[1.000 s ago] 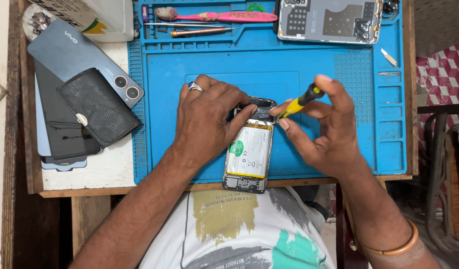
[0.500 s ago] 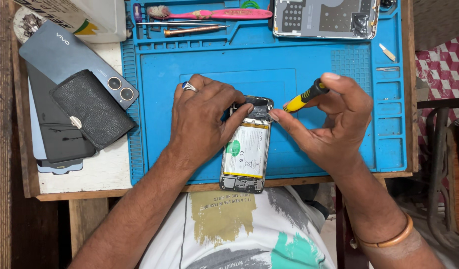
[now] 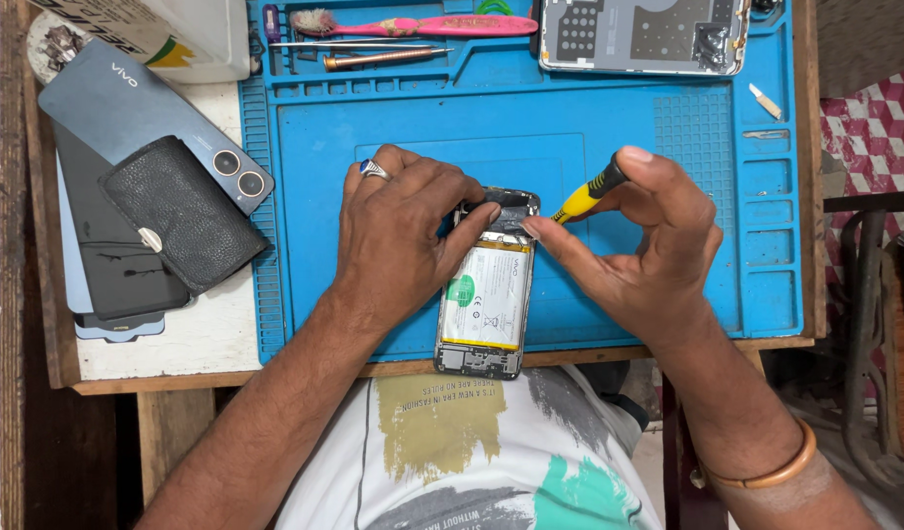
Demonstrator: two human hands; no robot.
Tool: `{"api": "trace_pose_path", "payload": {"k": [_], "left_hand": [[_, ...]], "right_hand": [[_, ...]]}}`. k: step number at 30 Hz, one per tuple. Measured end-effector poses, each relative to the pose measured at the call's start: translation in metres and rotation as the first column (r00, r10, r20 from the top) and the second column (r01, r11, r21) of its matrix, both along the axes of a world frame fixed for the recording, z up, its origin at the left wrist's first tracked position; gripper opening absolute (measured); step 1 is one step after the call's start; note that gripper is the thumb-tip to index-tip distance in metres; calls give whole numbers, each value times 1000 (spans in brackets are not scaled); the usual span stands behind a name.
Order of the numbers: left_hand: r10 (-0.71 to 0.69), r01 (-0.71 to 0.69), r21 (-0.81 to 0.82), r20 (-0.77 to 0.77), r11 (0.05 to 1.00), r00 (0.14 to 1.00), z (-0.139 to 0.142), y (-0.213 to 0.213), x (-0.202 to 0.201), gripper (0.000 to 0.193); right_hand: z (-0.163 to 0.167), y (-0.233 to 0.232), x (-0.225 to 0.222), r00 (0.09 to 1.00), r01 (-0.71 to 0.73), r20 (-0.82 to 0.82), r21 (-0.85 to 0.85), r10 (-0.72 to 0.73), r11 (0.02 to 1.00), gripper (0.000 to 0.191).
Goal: The person uses a yellow-handled screwdriver to unscrew and remove a metal bracket from the bottom of a disassembled smartphone. The phone is held steady on a blue work mat while the person carefully loosens the screws and lifts the bracket away.
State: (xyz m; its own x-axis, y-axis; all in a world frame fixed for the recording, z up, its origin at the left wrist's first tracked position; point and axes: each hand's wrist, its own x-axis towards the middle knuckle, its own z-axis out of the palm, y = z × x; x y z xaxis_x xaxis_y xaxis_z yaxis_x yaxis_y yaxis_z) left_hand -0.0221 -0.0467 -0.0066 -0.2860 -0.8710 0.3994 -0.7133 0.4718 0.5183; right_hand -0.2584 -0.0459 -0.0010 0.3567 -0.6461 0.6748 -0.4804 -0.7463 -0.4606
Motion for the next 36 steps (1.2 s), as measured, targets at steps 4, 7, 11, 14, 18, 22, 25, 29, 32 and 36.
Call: {"api": "trace_pose_path", "payload": {"k": [4, 7, 11, 14, 18, 22, 25, 29, 32, 36], "left_hand": [[4, -4, 1, -2, 1000, 1000, 2, 0, -1, 16], [7, -7, 9, -2, 1000, 1000, 3, -1, -1, 16], [4, -4, -7, 1, 1000, 1000, 3, -2, -1, 16], [2, -2, -1, -4, 1000, 1000, 3, -2, -1, 16], [-3, 3, 11, -12, 1000, 1000, 1, 0, 0, 16], [0, 0, 8, -16, 1000, 1000, 2, -1, 0, 16], [2, -2, 12, 7, 1000, 1000, 4, -3, -2, 17], [3, -3, 7, -5, 1000, 1000, 2, -1, 0, 17], [5, -5, -3, -6, 1000, 1000, 1, -1, -1, 16], [-3, 3, 14, -10, 1000, 1000, 0, -2, -2, 16]], "right_hand": [[5, 1, -2, 998, -51, 39, 138, 46, 989, 83], [10, 6, 2, 995, -73, 85, 188, 58, 979, 76], [15, 2, 4, 987, -163, 24, 163, 161, 973, 78], [12, -2, 3, 995, -101, 7, 151, 102, 983, 85], [3, 0, 0, 999, -31, 27, 159, 27, 987, 91], [-2, 2, -5, 999, -28, 32, 193, 22, 981, 87], [0, 2, -7, 994, -102, 50, 240, 93, 965, 82], [4, 2, -8, 990, -139, 44, 290, 132, 947, 82], [3, 1, -7, 991, -128, 62, 274, 115, 953, 86], [3, -2, -5, 996, -68, 81, 254, 49, 965, 89]]}}
